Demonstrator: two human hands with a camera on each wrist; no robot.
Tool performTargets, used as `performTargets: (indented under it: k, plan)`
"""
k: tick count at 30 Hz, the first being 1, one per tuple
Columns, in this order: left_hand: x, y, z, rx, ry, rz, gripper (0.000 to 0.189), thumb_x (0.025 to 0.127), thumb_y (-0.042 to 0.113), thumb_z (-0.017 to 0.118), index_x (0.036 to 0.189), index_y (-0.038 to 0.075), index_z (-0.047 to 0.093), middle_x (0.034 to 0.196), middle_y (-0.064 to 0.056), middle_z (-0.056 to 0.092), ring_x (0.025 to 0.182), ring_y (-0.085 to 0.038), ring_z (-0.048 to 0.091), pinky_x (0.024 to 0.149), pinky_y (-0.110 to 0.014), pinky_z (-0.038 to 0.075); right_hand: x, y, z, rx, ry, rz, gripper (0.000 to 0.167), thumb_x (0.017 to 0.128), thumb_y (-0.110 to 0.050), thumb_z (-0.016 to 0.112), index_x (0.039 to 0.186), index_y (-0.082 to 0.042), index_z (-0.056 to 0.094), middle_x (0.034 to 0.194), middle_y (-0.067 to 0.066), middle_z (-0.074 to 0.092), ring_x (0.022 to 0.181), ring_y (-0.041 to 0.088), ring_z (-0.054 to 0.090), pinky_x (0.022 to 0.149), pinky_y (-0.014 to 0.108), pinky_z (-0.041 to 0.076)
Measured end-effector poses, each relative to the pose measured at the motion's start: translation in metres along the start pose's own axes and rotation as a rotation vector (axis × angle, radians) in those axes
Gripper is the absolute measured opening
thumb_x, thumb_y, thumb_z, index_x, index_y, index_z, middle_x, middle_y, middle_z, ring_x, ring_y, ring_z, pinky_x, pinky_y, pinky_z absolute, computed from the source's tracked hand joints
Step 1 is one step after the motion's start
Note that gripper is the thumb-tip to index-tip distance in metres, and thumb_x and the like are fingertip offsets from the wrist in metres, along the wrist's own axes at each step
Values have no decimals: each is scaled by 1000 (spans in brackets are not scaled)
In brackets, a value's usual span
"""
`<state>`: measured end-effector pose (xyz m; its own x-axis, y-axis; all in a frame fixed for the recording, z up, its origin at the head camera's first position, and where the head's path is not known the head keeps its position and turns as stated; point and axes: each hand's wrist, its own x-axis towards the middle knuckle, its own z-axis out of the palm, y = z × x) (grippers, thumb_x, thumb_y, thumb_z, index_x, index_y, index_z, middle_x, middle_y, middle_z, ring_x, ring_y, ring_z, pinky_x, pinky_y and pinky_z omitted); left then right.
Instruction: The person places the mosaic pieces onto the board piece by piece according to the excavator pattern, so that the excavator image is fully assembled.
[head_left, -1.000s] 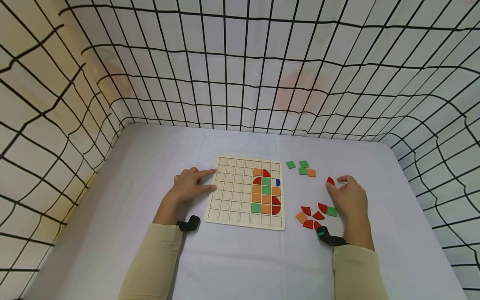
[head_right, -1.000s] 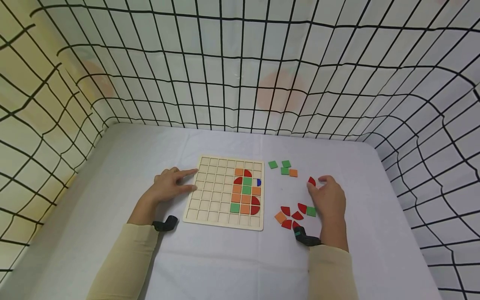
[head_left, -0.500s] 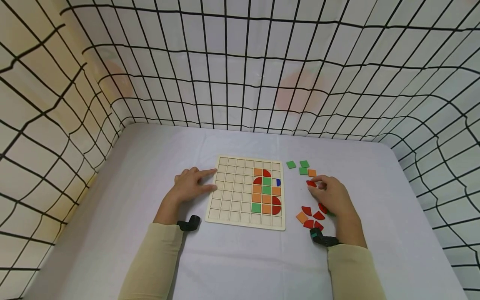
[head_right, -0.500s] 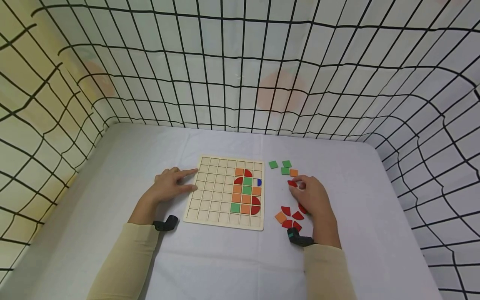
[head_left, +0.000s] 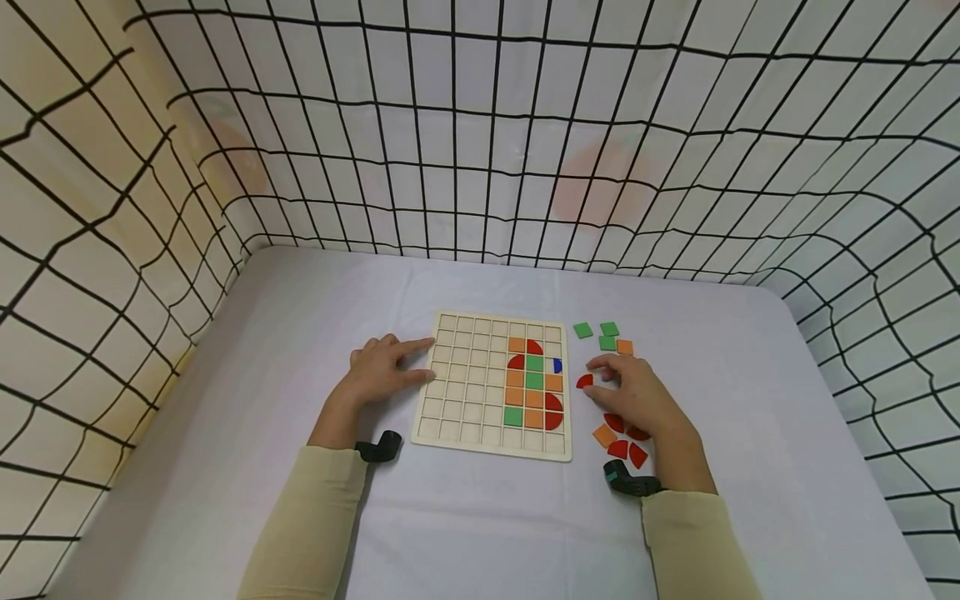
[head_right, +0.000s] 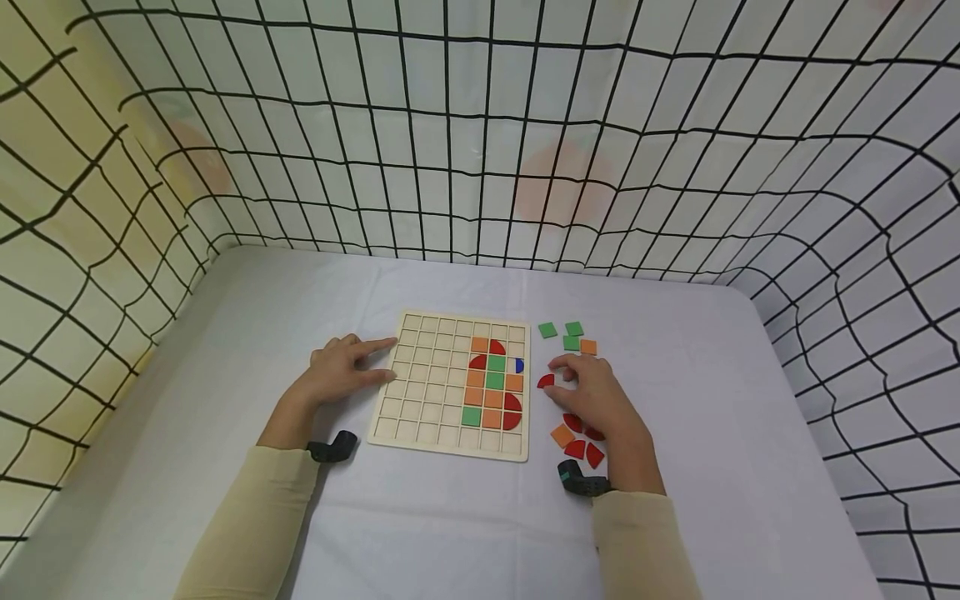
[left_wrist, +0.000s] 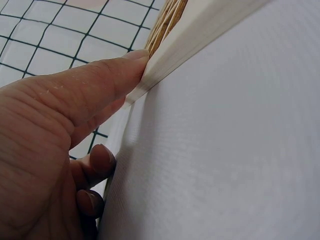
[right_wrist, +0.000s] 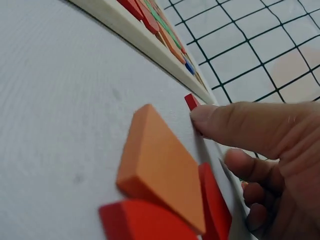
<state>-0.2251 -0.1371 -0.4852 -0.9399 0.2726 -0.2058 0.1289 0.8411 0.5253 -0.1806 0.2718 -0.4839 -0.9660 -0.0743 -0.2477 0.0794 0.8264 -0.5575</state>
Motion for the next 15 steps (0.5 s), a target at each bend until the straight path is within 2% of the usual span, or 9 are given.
performTargets:
  k: [4,10,15]
  plan:
    - [0,0,0,2,2,4,65,89,52,73,149,36,53,98,-5,55,89,-22,44,85,-45,29,2,-1,1,16,11,38,41,90,-33,77,125,-15,67,110,10,58,96,26,54,63,28,51]
    - [-1,-1,-1,-4,5,12,65,89,51,73,149,36,53,98,-5,55,88,-23,44,85,-45,28,2,-3,2,22,22,41,37,91,-34,77,120,-13,68,103,9,59,82,23,56,60,29,49]
    - [0,0,0,-6,7,13,65,89,51,73,149,36,53,98,-5,55,88,-23,44,85,-45,29,-1,-6,1,38,30,47,37,92,-34,76,120,-13,67,100,7,59,78,22,55,59,29,48]
